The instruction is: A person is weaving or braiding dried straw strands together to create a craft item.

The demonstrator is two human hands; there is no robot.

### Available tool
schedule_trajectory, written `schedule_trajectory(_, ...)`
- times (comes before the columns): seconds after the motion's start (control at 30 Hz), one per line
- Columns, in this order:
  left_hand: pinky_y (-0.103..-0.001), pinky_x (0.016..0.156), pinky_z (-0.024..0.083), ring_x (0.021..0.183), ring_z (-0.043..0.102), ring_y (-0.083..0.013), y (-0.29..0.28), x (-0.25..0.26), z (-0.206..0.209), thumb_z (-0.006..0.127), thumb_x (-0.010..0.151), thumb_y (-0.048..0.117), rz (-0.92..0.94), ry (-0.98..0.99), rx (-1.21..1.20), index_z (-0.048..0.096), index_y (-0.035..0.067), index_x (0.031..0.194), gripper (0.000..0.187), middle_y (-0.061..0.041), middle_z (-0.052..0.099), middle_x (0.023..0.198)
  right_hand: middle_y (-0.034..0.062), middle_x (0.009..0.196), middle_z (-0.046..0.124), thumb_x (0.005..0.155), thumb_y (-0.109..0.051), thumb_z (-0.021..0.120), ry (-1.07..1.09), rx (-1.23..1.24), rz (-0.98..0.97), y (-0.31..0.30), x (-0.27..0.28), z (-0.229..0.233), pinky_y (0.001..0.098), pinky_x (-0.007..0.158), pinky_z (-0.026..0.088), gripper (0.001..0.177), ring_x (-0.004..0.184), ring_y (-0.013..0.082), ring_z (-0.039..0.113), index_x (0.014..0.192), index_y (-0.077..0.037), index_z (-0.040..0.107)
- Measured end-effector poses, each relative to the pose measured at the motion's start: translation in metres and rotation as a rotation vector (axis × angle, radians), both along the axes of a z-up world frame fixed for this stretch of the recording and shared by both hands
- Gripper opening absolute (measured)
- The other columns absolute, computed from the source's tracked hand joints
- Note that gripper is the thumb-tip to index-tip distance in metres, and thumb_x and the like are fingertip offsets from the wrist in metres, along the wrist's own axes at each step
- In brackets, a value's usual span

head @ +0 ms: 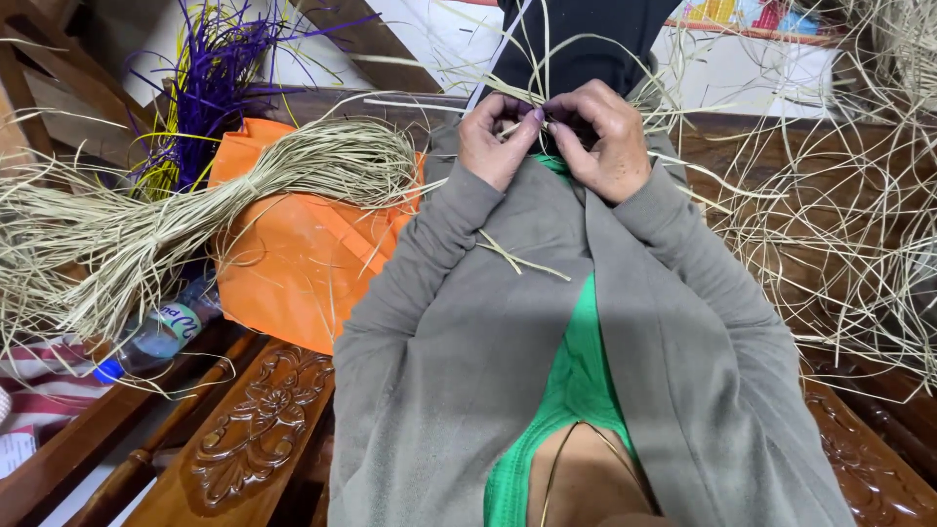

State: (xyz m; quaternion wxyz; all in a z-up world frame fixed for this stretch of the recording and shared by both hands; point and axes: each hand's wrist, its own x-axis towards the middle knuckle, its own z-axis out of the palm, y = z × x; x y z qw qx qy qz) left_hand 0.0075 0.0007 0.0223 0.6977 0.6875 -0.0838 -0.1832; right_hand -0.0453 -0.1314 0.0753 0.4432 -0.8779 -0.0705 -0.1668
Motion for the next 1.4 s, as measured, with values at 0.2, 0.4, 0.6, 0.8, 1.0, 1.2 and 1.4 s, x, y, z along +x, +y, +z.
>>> schedule_trajectory(0.2, -0.021, 0.061, 0.045, 0.069, 0.056, -0.0127, 0.001, 0.0, 0.02, 0.058, 0.074, 0.003, -0.009, -0.438, 0.085, 0.057, 0.008, 0.078, 0.007, -0.004, 0.056, 0.075, 0.0182, 0.091, 0.061, 0.081, 0.004, 0.054, -0.012, 0.024, 0.042, -0.001, 0.002, -0.003, 0.0361, 0.068, 0.046, 0.01, 0.08, 0.0287, 0.055, 0.088, 0.009, 0.059)
schedule_trajectory(0.4, -0.025, 0.067, 0.045, 0.07, 0.057, -0.0154, 0.001, 0.002, 0.013, 0.055, 0.073, 0.0, -0.034, -0.466, 0.058, 0.058, 0.006, 0.079, 0.009, -0.005, 0.057, 0.074, 0.0158, 0.082, 0.052, 0.083, 0.005, 0.057, 0.053, 0.153, 0.049, 0.002, 0.005, 0.01, 0.028, 0.057, 0.042, 0.012, 0.074, 0.0227, 0.051, 0.094, 0.005, 0.061)
schedule_trajectory(0.6, -0.018, 0.062, 0.045, 0.065, 0.055, -0.0051, 0.001, 0.001, 0.013, 0.06, 0.075, 0.011, 0.017, -0.264, 0.108, 0.059, 0.008, 0.076, 0.003, 0.002, 0.06, 0.07, 0.0103, 0.083, 0.054, 0.085, -0.003, 0.057, 0.182, 0.186, -0.087, -0.009, 0.005, 0.012, 0.0269, 0.067, 0.04, 0.004, 0.076, 0.0183, 0.052, 0.087, 0.0, 0.06)
schedule_trajectory(0.8, -0.017, 0.051, 0.041, 0.057, 0.049, -0.0034, 0.005, 0.005, -0.003, 0.062, 0.073, 0.012, -0.043, -0.276, 0.152, 0.058, 0.01, 0.071, 0.004, 0.003, 0.058, 0.064, 0.0142, 0.081, 0.058, 0.082, -0.016, 0.061, 0.28, 0.92, -0.116, 0.002, 0.0, 0.031, 0.0308, 0.066, 0.056, 0.021, 0.068, 0.0222, 0.061, 0.087, 0.004, 0.054)
schedule_trajectory(1.0, -0.017, 0.062, 0.041, 0.069, 0.05, -0.0019, 0.019, 0.03, -0.022, 0.061, 0.078, 0.017, -0.375, 0.016, -0.067, 0.062, 0.008, 0.076, 0.009, 0.003, 0.06, 0.07, 0.0092, 0.099, 0.06, 0.088, -0.015, 0.046, 0.452, 0.6, 0.218, 0.028, -0.008, 0.046, 0.0268, 0.088, 0.044, 0.021, 0.093, 0.0161, 0.056, 0.098, -0.001, 0.057)
schedule_trajectory(1.2, -0.017, 0.071, 0.049, 0.079, 0.059, -0.0079, 0.024, 0.044, 0.003, 0.062, 0.077, 0.02, -0.552, 0.208, -0.004, 0.064, 0.002, 0.09, 0.022, -0.007, 0.065, 0.086, 0.0138, 0.102, 0.057, 0.087, -0.014, 0.046, 0.391, 0.341, 0.375, 0.029, -0.006, 0.033, 0.0312, 0.087, 0.042, 0.021, 0.097, 0.0229, 0.055, 0.094, 0.001, 0.06)
schedule_trajectory(1.4, -0.016, 0.067, 0.05, 0.075, 0.059, -0.0062, 0.016, 0.041, 0.015, 0.07, 0.07, 0.015, -0.565, 0.224, 0.014, 0.066, 0.005, 0.081, 0.016, -0.005, 0.066, 0.082, 0.0136, 0.099, 0.058, 0.088, -0.014, 0.044, 0.309, 0.219, 0.434, 0.032, -0.004, 0.017, 0.0312, 0.084, 0.042, 0.024, 0.092, 0.0241, 0.056, 0.1, 0.0, 0.059)
